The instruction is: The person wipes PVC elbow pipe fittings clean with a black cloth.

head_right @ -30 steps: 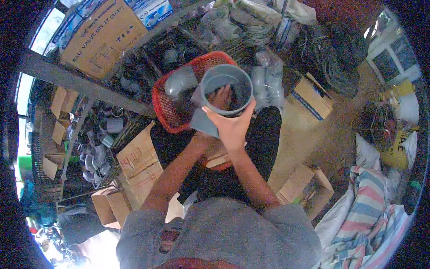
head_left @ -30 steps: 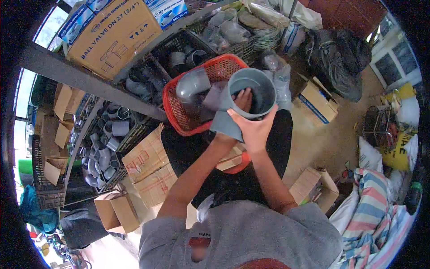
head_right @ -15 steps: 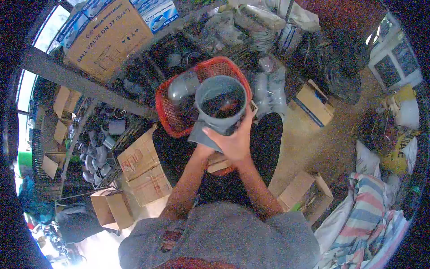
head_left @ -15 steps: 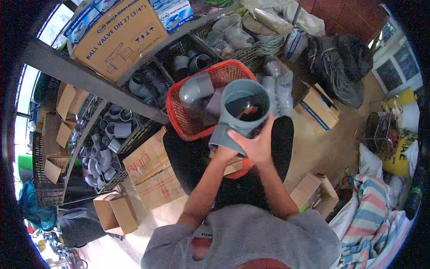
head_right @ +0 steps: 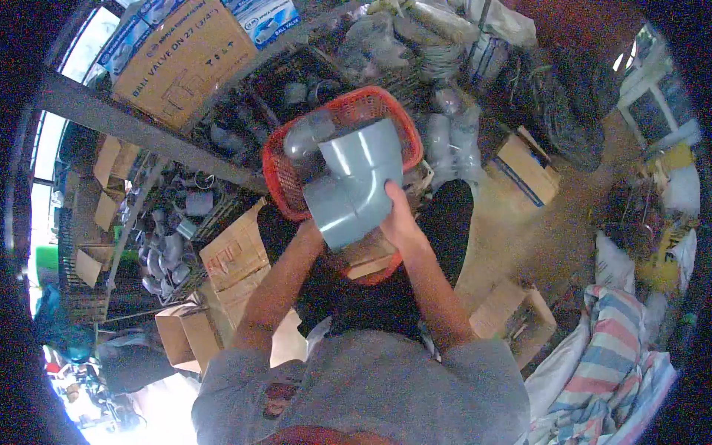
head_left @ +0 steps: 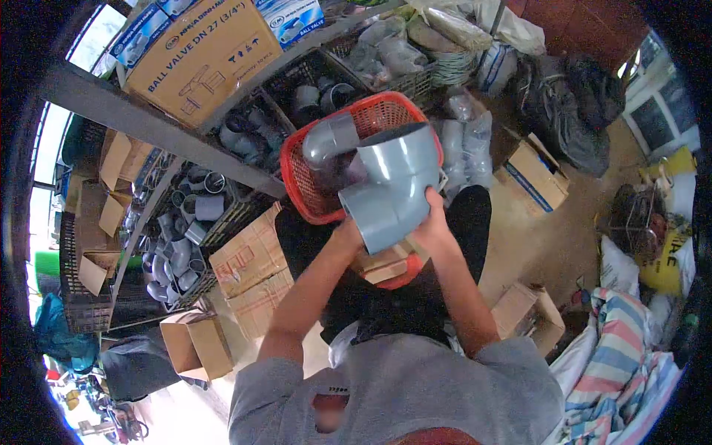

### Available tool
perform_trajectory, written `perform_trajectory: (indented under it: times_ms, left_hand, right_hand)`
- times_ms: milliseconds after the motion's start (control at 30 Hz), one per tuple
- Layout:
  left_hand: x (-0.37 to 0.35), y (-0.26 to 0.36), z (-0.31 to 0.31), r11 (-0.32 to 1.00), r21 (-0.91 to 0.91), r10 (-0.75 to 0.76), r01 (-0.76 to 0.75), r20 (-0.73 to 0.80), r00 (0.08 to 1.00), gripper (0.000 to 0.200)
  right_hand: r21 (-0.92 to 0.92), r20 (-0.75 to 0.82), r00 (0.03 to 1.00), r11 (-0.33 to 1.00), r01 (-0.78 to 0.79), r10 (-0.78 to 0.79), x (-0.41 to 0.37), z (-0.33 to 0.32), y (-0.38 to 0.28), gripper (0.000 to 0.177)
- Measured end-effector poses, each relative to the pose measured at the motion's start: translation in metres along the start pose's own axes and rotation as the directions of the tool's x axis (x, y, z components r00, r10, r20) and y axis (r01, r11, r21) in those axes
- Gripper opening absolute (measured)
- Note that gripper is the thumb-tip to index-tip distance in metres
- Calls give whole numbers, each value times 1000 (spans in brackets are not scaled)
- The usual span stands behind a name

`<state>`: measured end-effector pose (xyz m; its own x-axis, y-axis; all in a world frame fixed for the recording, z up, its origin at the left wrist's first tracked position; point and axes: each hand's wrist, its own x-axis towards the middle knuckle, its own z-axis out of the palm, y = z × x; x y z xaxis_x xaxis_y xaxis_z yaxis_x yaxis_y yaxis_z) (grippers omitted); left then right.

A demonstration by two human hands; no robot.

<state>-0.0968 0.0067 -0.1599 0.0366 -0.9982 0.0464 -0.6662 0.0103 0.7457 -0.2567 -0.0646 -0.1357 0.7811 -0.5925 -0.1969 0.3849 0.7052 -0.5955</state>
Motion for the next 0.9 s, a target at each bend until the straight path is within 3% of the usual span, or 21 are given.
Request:
perform_trajectory:
  times_ms: [67, 100, 133, 167, 200, 233, 267, 300, 333, 367, 400, 500, 533, 567, 600, 633, 667, 700, 733, 767, 900]
  left_hand:
    - [-3, 9, -10, 957, -51, 277, -286, -140, 951, 32]
    - [0, -3, 1, 957, -49, 278, -287, -139, 951, 32]
    - [3, -25, 25, 731, -671, 74, -120, -96, 993, 36]
    - [4, -37, 38, 156, -985, -62, 76, 67, 996, 39]
    - [7, -8, 17, 153, -985, -63, 79, 70, 996, 39]
    - [13, 52, -27, 857, -500, -45, 126, 171, 984, 45]
    - [14, 83, -53, 939, 342, -113, 23, 244, 963, 52]
    - [5, 82, -55, 941, 338, -116, 28, 241, 964, 52]
    - [-7, 82, -57, 966, 62, -258, 250, 233, 938, 53]
    - [-14, 80, -60, 869, -216, -385, 444, 266, 884, 54]
    - [-18, 73, -62, 868, -220, -387, 446, 264, 884, 54]
    - [-33, 36, -60, 958, 29, -275, 286, 386, 881, 58]
    - [-40, 25, -56, 1000, 1, 8, -8, 274, 962, 60]
    - [-47, 15, -51, 953, 10, 299, -304, 156, 941, 63]
    - [-52, 19, -52, 953, 10, 297, -302, 155, 942, 63]
    - [-58, 28, -51, 957, -282, 104, -62, 137, 985, 60]
    - [-65, 35, -50, 824, -539, -93, 173, 172, 981, 57]
    - [-73, 40, -44, 829, -531, -103, 175, 163, 981, 57]
    - [-79, 46, -33, 435, -889, -167, 144, 77, 983, 50]
    - [-79, 48, -28, -75, -997, -256, 17, 36, 966, 44]
    - [-63, 46, -32, -306, -952, -340, 2, 111, 934, 56]
  right_hand:
    - [45, -27, 998, 998, -50, 52, 4, -1, -3, 82]
    - [46, -27, 998, 998, -49, 51, 7, 0, -5, 82]
    - [-9, -57, 997, 999, -45, 44, 8, 0, -7, 84]
    - [-66, -89, 995, 997, -44, 38, 7, 1, -9, 86]
    - [-64, -92, 995, 997, -45, 39, 4, 8, -11, 86]
    - [-12, -173, 984, 999, -34, 32, 0, 22, -14, 87]
    - [36, -253, 967, 999, -23, 32, -3, 31, -15, 89]
    - [33, -253, 967, 999, -29, 37, -4, 37, -14, 89]
    - [63, -242, 970, 998, 2, 13, -5, 42, -13, 88]
    - [94, -231, 973, 995, 35, -13, -5, 43, -12, 88]
    - [91, -231, 973, 995, 31, -9, -5, 42, -10, 88]
    - [97, -258, 966, 995, 29, -3, -3, 37, -4, 84]
    - [80, -278, 960, 997, -3, 25, -5, 36, -5, 83]
    - [65, -298, 953, 997, -34, 52, -7, 36, -6, 83]
    - [65, -296, 954, 997, -36, 54, -7, 37, -7, 83]
    - [32, -302, 953, 999, -24, 32, -8, 38, -8, 81]
    - [3, -299, 954, 1000, -12, 12, -6, 41, -7, 80]
    - [8, -285, 958, 1000, -17, 19, -3, 42, -5, 80]
    - [-16, -213, 977, 1000, -3, -1, 0, 41, -4, 78]
    - [-41, -145, 989, 999, 18, -24, 3, 38, -4, 75]
    - [-161, -181, 982, 983, -88, 58, 27, 6, 14, 70]
